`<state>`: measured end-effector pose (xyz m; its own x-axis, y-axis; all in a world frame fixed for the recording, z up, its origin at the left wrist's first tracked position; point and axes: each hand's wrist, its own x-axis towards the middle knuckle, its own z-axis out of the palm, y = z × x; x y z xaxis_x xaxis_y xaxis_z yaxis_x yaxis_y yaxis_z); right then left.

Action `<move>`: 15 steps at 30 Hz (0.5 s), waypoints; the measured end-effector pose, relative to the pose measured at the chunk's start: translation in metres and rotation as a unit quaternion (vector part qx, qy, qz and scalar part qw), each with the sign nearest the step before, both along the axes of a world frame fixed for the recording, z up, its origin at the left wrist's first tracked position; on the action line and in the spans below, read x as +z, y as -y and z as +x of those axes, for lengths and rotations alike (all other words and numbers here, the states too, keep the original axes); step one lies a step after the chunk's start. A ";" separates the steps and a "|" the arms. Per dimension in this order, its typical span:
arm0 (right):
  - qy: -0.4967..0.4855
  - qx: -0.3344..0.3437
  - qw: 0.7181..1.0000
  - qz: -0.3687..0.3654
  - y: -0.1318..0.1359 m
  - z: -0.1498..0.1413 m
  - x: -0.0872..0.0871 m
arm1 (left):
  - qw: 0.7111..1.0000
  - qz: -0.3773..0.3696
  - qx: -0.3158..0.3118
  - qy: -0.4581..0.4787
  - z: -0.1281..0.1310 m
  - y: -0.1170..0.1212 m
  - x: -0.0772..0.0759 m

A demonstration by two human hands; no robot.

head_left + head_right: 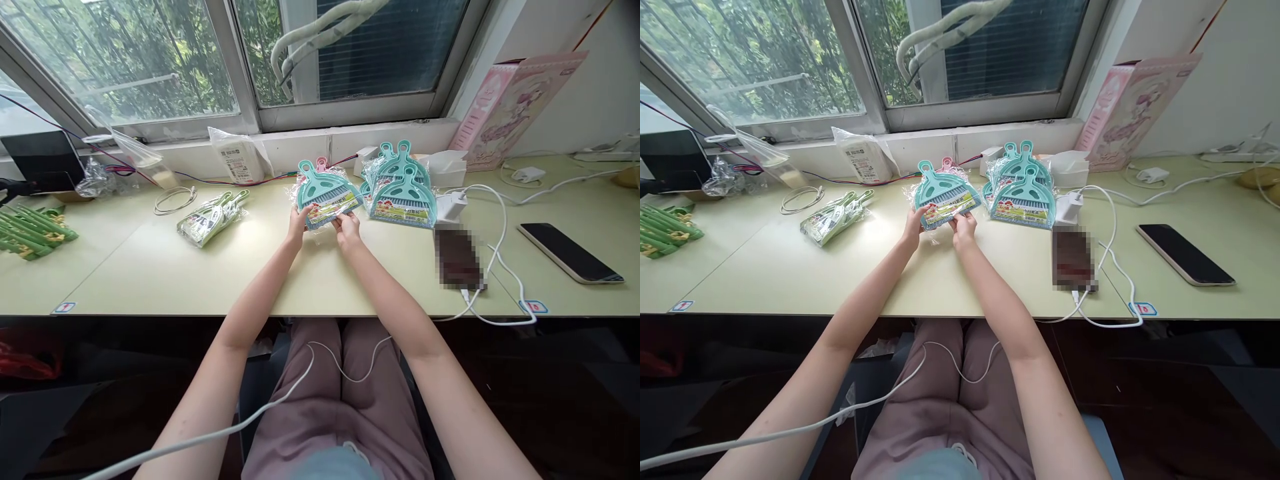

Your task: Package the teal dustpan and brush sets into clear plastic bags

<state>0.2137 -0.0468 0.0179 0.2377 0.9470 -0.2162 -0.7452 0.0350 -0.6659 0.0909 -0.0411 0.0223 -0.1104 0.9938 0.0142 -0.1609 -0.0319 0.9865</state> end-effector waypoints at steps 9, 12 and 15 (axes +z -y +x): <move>-0.012 -0.012 1.000 -0.023 -0.001 0.003 0.000 | 0.999 0.025 -0.041 -0.014 0.002 0.003 -0.005; -0.006 -0.007 1.000 -0.017 -0.005 0.007 0.000 | 0.998 0.034 -0.053 -0.015 0.004 0.005 -0.005; 0.008 0.004 1.000 -0.006 -0.011 0.013 -0.002 | 0.997 0.035 -0.060 -0.026 0.007 0.007 -0.004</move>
<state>0.2267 -0.0362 0.0155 0.2333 0.9465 -0.2229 -0.7341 0.0211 -0.6787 0.0976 -0.0480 0.0181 0.0115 0.9962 0.0865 -0.1160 -0.0846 0.9896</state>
